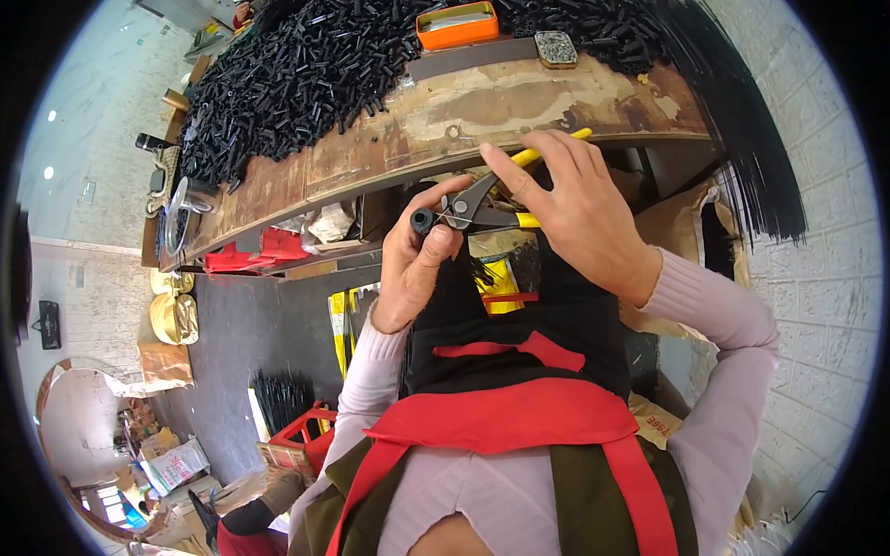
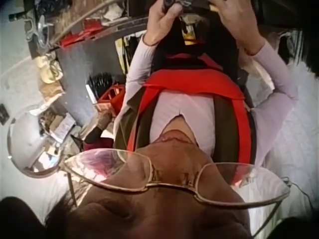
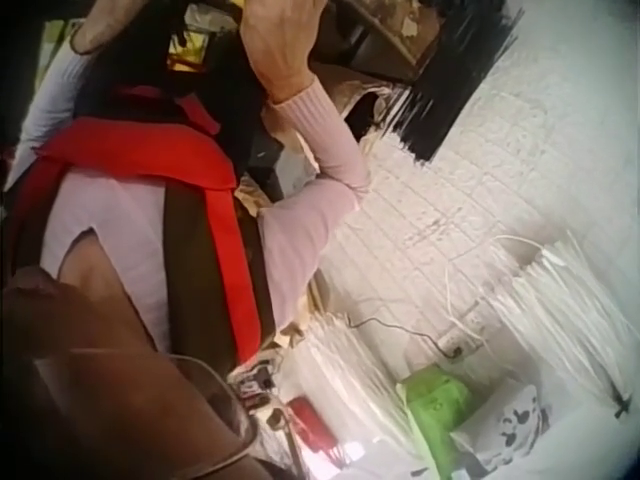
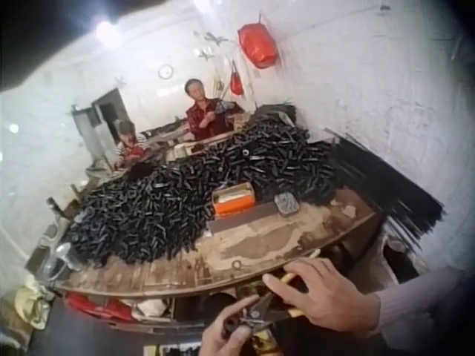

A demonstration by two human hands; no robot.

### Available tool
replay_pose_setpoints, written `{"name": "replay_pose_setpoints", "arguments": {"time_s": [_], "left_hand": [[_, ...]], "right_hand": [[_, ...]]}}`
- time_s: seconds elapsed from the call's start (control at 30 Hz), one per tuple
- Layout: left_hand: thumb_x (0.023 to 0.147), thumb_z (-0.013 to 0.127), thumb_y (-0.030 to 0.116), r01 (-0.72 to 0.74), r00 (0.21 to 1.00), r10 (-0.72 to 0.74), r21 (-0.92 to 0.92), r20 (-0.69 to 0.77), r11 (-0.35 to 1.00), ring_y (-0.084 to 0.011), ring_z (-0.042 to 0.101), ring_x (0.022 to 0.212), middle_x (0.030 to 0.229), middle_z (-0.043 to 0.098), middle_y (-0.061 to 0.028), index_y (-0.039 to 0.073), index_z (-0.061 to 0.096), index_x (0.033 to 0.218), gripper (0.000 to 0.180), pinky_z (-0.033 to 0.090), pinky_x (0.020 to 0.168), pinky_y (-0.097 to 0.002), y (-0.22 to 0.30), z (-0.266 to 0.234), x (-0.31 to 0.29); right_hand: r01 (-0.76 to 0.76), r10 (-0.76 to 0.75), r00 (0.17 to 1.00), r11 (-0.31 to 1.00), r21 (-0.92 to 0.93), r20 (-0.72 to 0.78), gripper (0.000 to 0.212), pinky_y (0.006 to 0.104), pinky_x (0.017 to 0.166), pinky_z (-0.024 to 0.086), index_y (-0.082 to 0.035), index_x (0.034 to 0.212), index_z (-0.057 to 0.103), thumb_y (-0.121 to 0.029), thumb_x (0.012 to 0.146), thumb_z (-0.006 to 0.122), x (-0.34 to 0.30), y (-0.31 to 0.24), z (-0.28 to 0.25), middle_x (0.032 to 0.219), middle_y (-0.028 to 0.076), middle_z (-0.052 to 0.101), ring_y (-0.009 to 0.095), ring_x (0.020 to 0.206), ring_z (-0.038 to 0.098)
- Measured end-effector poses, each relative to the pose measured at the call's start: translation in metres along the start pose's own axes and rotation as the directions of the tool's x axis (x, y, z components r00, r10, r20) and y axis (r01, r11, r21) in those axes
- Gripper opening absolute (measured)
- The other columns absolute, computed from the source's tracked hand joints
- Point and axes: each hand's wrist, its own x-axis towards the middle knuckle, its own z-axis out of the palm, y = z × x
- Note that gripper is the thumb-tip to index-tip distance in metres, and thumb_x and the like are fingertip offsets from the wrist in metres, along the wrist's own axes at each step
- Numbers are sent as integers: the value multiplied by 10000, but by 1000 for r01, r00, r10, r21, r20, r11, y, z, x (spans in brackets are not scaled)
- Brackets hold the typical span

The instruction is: Processing and cutting bundles of black wires using pliers and an alignment jig at a factory workbench.

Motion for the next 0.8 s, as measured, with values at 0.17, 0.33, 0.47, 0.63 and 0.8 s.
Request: {"name": "replay_pose_setpoints", "arguments": {"time_s": [0.17, 0.33, 0.47, 0.63, 0.8], "left_hand": [[968, 614, 326, 36, 999, -34, -58, 23, 998, -48, 403, 689, 792, 476, 44, -3, 527, 1334, 500, 322, 621, -199, -1, 2, -17], [965, 618, 261, 57, 987, -47, -62, 155, 996, -41, 401, 711, 847, 501, 42, 7, 534, 1345, 465, 322, 624, -193, 6, -4, -28], [975, 602, 174, 74, 993, -67, -70, 96, 995, -81, 526, 939, 1126, 603, -23, 17, 535, 1339, 402, 435, 844, -230, 5, -3, -25], [934, 633, 177, 51, 986, -44, -35, 163, 998, -75, 486, 826, 1029, 600, -9, -7, 556, 1319, 433, 406, 754, -212, 8, 2, -7], [798, 657, 31, -123, 939, 72, 134, 336, 983, -232, 604, 1137, 1257, 635, -139, 6, 623, 1222, 426, 448, 985, -346, 20, -14, -22]], "right_hand": [[-75, 67, 993, 994, 85, 100, 641, 403, 807, 411, -111, 1399, 510, -27, 792, 698, -16, -13, -3, 1039, 127, 519, 292, 937, 511], [24, -46, 981, 993, 120, 189, 577, 385, 802, 410, -53, 1365, 527, -50, 811, 689, -16, -9, -20, 991, 118, 520, 283, 907, 510], [59, -62, 993, 997, 40, 99, 526, 386, 765, 419, -37, 1325, 547, -94, 821, 687, -8, -9, -17, 942, 114, 522, 280, 869, 527], [125, -161, 951, 981, 148, 264, 442, 346, 659, 468, -61, 1180, 603, -190, 784, 748, -5, 18, -38, 806, 73, 560, 271, 703, 571], [-733, -298, 374, 485, 477, 878, 414, 338, 562, 478, -79, 1120, 547, -335, 856, 737, 25, -5, -82, 694, 103, 590, 270, 616, 619]]}}
